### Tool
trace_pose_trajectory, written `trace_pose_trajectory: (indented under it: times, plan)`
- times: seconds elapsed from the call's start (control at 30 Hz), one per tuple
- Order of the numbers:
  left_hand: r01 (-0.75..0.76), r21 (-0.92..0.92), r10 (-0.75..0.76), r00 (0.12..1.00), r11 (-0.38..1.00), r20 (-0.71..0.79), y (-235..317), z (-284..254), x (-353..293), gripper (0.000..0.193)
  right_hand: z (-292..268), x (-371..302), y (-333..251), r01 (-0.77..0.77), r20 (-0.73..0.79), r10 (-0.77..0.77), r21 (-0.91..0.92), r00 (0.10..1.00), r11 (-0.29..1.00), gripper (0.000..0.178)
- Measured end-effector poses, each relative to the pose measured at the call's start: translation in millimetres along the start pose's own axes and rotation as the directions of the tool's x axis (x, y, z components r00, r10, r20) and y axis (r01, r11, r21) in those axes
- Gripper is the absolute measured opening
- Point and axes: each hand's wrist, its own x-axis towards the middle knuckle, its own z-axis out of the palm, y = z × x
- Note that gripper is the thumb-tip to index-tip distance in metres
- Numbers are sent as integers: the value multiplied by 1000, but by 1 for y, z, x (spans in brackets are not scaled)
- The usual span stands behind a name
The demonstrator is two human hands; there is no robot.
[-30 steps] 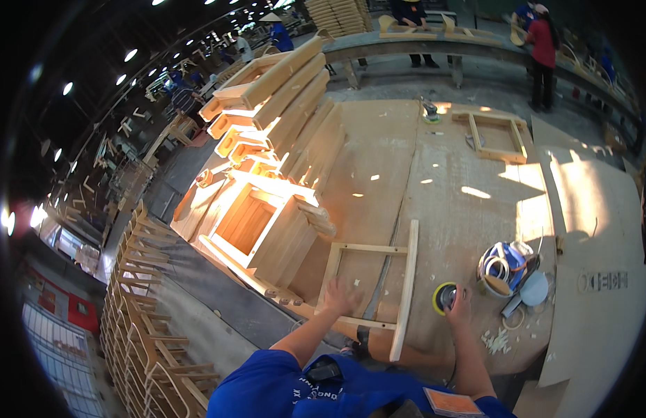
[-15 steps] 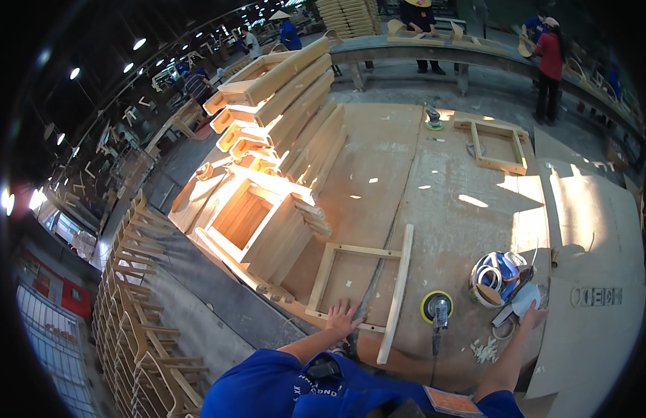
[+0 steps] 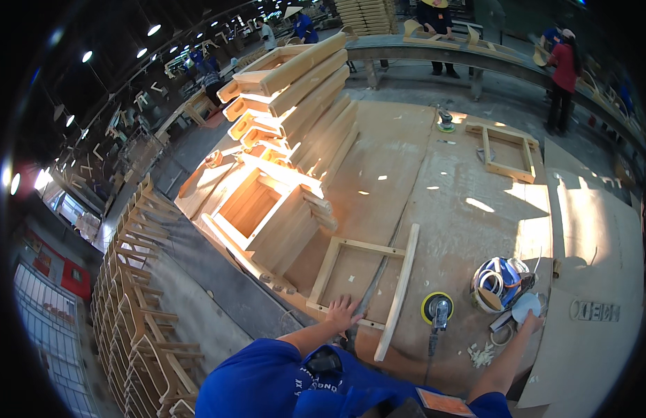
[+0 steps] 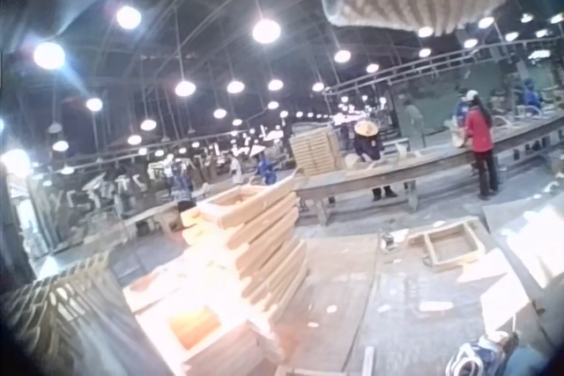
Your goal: The person sands wooden furniture parts using a handheld orbital sander and a sanding block. They smooth the edges and surfaces of a wooden frame and a curved leg, then place the finished pieces onto a stack.
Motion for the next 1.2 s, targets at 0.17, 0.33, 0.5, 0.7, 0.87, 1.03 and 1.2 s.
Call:
trace_pose_trajectory:
  times: [0.17, 0.33, 0.5, 0.7, 0.87, 1.03, 1.2]
  plan:
    - [19, -11, -19, 999, 1000, 28, 2, -3, 1, 67, -12, 2, 9, -127, 241, -7, 538, 971, 834, 52]
    - [12, -21, -12, 1000, 1000, 20, 2, -4, 0, 67, -72, -33, -17, -158, 254, -56, 744, 966, 649, 50]
    - [15, -64, -14, 1000, 998, 21, 1, -3, 0, 68, -99, -144, -71, -28, 344, -367, 763, 864, 646, 59]
    - [-45, -62, 45, 999, 997, 2, -13, -19, 16, 69, -41, -361, -100, 804, 624, -752, 326, 213, 498, 54]
    - [27, -86, -44, 978, 996, -203, -58, -48, 57, 70, 7, -462, -67, 900, 660, -728, 186, 183, 395, 63]
    - [132, -159, -161, 970, 978, -181, -91, -54, 97, 76, 40, -481, -45, 901, 703, -647, 21, 295, 434, 75]
    - [87, -176, -116, 981, 980, -158, -105, -40, 109, 79, 26, -497, -40, 931, 556, -786, 55, 271, 361, 63]
